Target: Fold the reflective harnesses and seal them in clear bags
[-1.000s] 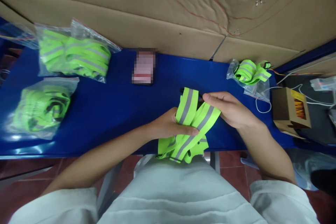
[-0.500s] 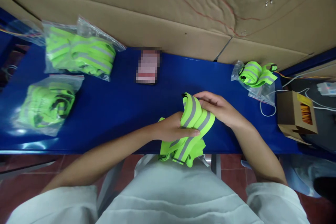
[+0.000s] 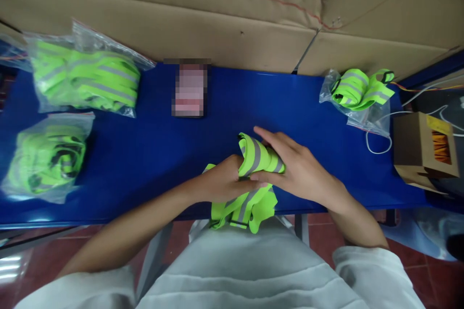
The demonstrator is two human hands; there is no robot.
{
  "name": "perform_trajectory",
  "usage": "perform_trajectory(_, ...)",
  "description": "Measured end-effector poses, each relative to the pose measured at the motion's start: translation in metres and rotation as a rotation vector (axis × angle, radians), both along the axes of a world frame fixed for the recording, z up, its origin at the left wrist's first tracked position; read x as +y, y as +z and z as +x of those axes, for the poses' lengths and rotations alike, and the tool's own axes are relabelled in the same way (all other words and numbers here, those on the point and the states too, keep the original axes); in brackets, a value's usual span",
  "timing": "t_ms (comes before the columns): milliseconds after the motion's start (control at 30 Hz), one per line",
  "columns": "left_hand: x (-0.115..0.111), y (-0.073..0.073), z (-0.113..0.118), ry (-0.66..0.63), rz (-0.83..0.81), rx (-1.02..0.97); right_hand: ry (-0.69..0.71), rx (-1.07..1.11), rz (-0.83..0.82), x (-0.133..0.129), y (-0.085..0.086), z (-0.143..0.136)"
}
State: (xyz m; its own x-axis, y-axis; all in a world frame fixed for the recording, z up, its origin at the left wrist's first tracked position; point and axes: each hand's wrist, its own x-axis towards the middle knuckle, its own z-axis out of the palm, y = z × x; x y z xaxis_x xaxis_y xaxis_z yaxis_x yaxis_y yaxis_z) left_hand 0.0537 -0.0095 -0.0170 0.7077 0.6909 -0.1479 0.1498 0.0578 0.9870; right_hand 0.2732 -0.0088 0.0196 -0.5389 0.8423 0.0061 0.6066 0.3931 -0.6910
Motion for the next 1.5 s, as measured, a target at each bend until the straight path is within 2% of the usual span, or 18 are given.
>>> perform_trajectory(133, 0.003, -0.003, 0.000, 0.020, -0.214, -0.013, 0.028, 0.141, -0.076, 0.004, -0.003, 0.000)
perform_trajectory(267, 0.004, -0.005, 0.005, 0.096, -0.629, -0.156, -0.037, 0.197, -0.059, 0.008, -0.009, -0.004)
perform_trajectory(333, 0.003, -0.005, 0.007, 0.142, -0.769, -0.167, -0.091, 0.208, -0.051, 0.010, -0.013, -0.006)
perform_trajectory(400, 0.002, -0.006, 0.009, 0.201, -0.781, -0.162, -0.151, 0.215, -0.068, 0.011, -0.018, -0.008)
perform_trajectory(467, 0.000, -0.009, 0.011, 0.225, -0.696, -0.150, -0.165, 0.197, -0.117, 0.013, -0.021, -0.007)
perform_trajectory(567, -0.001, -0.013, 0.011, 0.161, -0.539, -0.147, -0.057, 0.196, -0.202, 0.015, -0.024, -0.006)
perform_trajectory(633, -0.001, -0.014, 0.011, 0.122, -0.501, -0.163, -0.005, 0.247, -0.218, 0.016, -0.024, -0.006)
perform_trajectory(700, 0.000, -0.013, 0.010, 0.137, -0.544, -0.171, -0.041, 0.283, -0.210, 0.015, -0.025, -0.007)
perform_trajectory(800, 0.002, -0.008, 0.009, 0.166, -0.709, -0.171, -0.152, 0.302, -0.196, 0.012, -0.026, -0.011)
perform_trajectory(900, 0.002, -0.002, 0.010, 0.143, -0.858, -0.183, -0.275, 0.371, -0.154, 0.010, -0.023, -0.011)
perform_trajectory(967, 0.001, -0.002, 0.010, 0.142, -0.891, -0.176, -0.370, 0.431, -0.146, 0.010, -0.018, -0.008)
perform_trajectory(1067, -0.001, -0.005, 0.010, 0.106, -0.763, -0.103, -0.452, 0.552, -0.308, 0.013, -0.011, -0.003)
perform_trajectory(1200, -0.001, -0.009, 0.007, -0.014, -0.456, -0.039, -0.491, 0.745, -0.761, 0.019, -0.010, 0.001)
perform_trajectory(1267, 0.001, -0.009, 0.005, -0.040, -0.366, -0.011, -0.479, 0.787, -0.908, 0.022, -0.015, 0.001)
perform_trajectory(1400, 0.005, -0.011, 0.002, -0.106, -0.271, -0.020, -0.432, 0.807, -1.001, 0.025, -0.020, 0.001)
perform_trajectory(1500, 0.005, -0.013, 0.001, -0.126, -0.221, -0.053, -0.414, 0.747, -0.916, 0.024, -0.020, 0.001)
